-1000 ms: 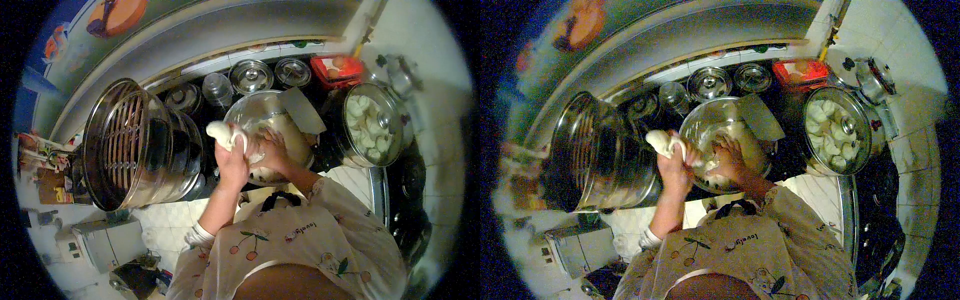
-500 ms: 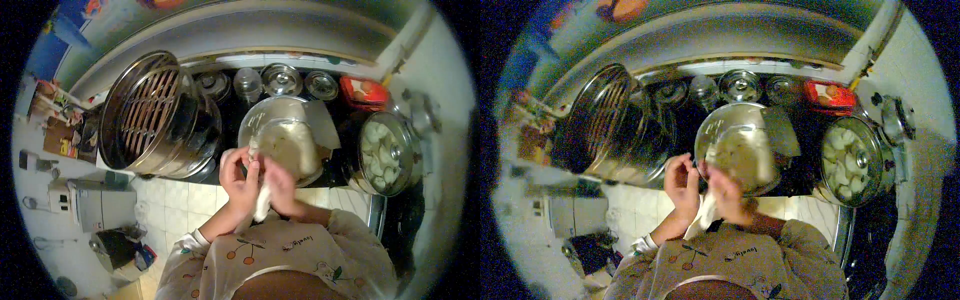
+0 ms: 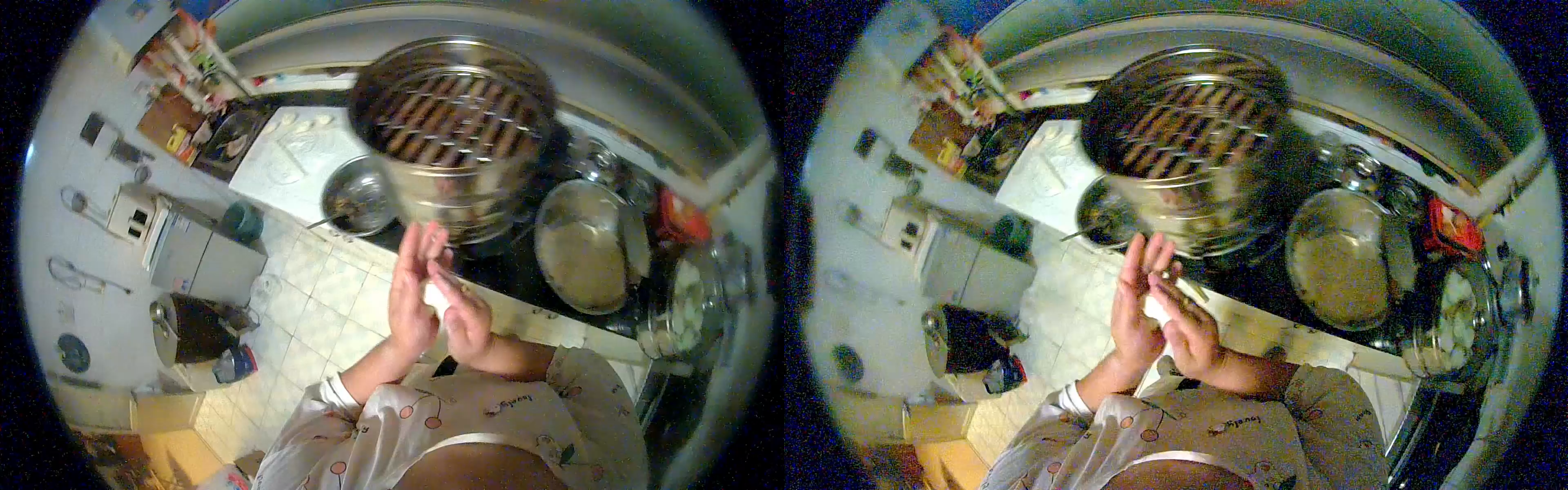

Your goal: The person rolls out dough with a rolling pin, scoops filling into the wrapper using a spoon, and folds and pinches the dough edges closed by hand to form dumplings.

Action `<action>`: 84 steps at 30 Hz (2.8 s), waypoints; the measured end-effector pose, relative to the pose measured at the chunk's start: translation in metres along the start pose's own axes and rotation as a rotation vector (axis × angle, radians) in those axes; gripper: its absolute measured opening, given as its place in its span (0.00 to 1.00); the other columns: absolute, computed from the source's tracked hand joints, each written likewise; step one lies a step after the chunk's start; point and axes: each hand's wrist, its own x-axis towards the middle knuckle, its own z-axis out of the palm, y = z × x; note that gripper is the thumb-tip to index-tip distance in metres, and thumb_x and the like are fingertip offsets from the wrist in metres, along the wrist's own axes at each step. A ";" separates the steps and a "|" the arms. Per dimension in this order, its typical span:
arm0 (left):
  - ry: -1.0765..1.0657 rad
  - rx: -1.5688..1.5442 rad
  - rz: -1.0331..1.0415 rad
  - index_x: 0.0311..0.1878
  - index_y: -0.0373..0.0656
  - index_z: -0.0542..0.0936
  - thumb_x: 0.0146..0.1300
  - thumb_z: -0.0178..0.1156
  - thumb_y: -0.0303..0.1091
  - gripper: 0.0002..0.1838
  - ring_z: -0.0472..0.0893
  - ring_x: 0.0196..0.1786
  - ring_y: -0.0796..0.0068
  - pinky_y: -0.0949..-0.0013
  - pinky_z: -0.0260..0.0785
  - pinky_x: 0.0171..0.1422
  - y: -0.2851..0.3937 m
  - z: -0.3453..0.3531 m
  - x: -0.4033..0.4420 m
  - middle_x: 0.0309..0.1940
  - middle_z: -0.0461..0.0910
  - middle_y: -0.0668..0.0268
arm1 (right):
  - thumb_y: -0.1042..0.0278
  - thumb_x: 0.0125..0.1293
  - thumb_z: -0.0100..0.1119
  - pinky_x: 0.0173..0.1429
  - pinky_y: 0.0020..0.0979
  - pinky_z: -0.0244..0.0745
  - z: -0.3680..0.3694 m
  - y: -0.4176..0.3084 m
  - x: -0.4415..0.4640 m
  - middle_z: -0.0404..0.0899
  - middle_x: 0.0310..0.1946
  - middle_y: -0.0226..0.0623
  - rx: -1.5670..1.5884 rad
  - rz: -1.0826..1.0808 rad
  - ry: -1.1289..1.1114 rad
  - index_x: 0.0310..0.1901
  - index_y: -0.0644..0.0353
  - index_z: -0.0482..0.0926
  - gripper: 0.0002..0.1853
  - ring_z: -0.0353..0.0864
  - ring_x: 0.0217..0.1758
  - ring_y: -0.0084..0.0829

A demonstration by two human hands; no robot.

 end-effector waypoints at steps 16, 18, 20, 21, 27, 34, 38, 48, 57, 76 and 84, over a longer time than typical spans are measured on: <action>0.326 -0.272 0.054 0.73 0.57 0.42 0.61 0.35 0.69 0.42 0.44 0.75 0.61 0.50 0.33 0.74 0.163 -0.271 -0.033 0.74 0.41 0.65 | 0.59 0.64 0.45 0.72 0.47 0.42 0.350 -0.008 0.119 0.53 0.68 0.52 0.062 -0.159 -0.606 0.66 0.58 0.61 0.28 0.50 0.72 0.54; 0.340 -0.206 0.072 0.73 0.55 0.43 0.62 0.34 0.70 0.43 0.44 0.74 0.61 0.52 0.36 0.74 0.181 -0.289 -0.018 0.73 0.43 0.65 | 0.62 0.63 0.46 0.72 0.47 0.42 0.367 0.010 0.126 0.53 0.68 0.52 0.129 -0.144 -0.614 0.65 0.60 0.61 0.29 0.49 0.72 0.54; 0.281 -0.263 0.105 0.73 0.52 0.42 0.62 0.30 0.70 0.43 0.44 0.74 0.62 0.54 0.36 0.74 0.192 -0.329 -0.006 0.73 0.43 0.64 | 0.64 0.61 0.47 0.73 0.47 0.42 0.382 0.028 0.119 0.53 0.68 0.53 0.190 -0.160 -0.580 0.65 0.61 0.61 0.29 0.48 0.72 0.53; 0.224 -0.346 0.153 0.73 0.51 0.41 0.63 0.27 0.69 0.42 0.44 0.75 0.62 0.56 0.35 0.75 0.193 -0.351 0.004 0.73 0.44 0.63 | 0.66 0.60 0.48 0.73 0.48 0.42 0.390 0.036 0.128 0.53 0.68 0.53 0.214 -0.168 -0.555 0.65 0.62 0.61 0.29 0.48 0.72 0.52; 0.453 0.065 0.184 0.73 0.47 0.39 0.60 0.25 0.73 0.47 0.40 0.75 0.64 0.60 0.32 0.75 0.196 -0.390 0.079 0.74 0.40 0.62 | 0.59 0.67 0.42 0.72 0.47 0.42 0.450 0.115 0.209 0.51 0.68 0.56 0.174 -0.085 -0.493 0.67 0.63 0.55 0.29 0.51 0.71 0.54; 0.670 0.529 0.165 0.70 0.38 0.52 0.69 0.35 0.58 0.36 0.53 0.72 0.63 0.61 0.41 0.74 0.178 -0.496 0.196 0.69 0.55 0.56 | 0.70 0.63 0.46 0.55 0.44 0.66 0.488 0.205 0.283 0.68 0.46 0.57 0.087 0.167 -0.531 0.52 0.68 0.65 0.17 0.70 0.48 0.54; 0.494 -0.003 -0.474 0.63 0.38 0.62 0.71 0.42 0.45 0.25 0.74 0.56 0.66 0.65 0.68 0.59 0.144 -0.548 0.216 0.55 0.71 0.60 | 0.70 0.63 0.49 0.50 0.42 0.68 0.488 0.285 0.303 0.72 0.42 0.52 -0.107 0.300 -0.389 0.50 0.66 0.68 0.15 0.73 0.44 0.49; 0.279 0.215 -0.853 0.52 0.35 0.70 0.63 0.56 0.36 0.18 0.82 0.40 0.60 0.63 0.76 0.44 0.049 -0.665 0.289 0.39 0.78 0.56 | 0.59 0.56 0.61 0.50 0.40 0.72 0.441 0.436 0.312 0.75 0.43 0.47 -1.238 0.274 -0.286 0.52 0.60 0.71 0.24 0.75 0.44 0.48; -0.320 0.866 -0.637 0.46 0.37 0.78 0.55 0.63 0.39 0.19 0.80 0.38 0.64 0.64 0.72 0.46 -0.016 -0.708 0.383 0.36 0.81 0.56 | 0.70 0.56 0.55 0.56 0.41 0.71 0.384 0.503 0.303 0.71 0.52 0.51 -1.185 0.708 -0.218 0.54 0.62 0.71 0.21 0.73 0.51 0.48; -1.083 1.076 -0.575 0.70 0.41 0.47 0.63 0.47 0.31 0.34 0.56 0.69 0.46 0.52 0.62 0.64 0.026 -0.731 0.378 0.70 0.46 0.49 | 0.56 0.61 0.56 0.23 0.39 0.69 0.540 0.484 0.335 0.72 0.15 0.43 -1.106 0.806 0.313 0.19 0.59 0.75 0.18 0.73 0.18 0.42; -1.189 1.329 0.071 0.65 0.30 0.59 0.62 0.48 0.34 0.29 0.54 0.69 0.46 0.56 0.56 0.69 0.009 -0.740 0.358 0.67 0.53 0.46 | 0.54 0.63 0.52 0.25 0.42 0.70 0.498 0.533 0.342 0.76 0.21 0.39 -1.268 0.434 0.041 0.27 0.56 0.78 0.15 0.74 0.20 0.43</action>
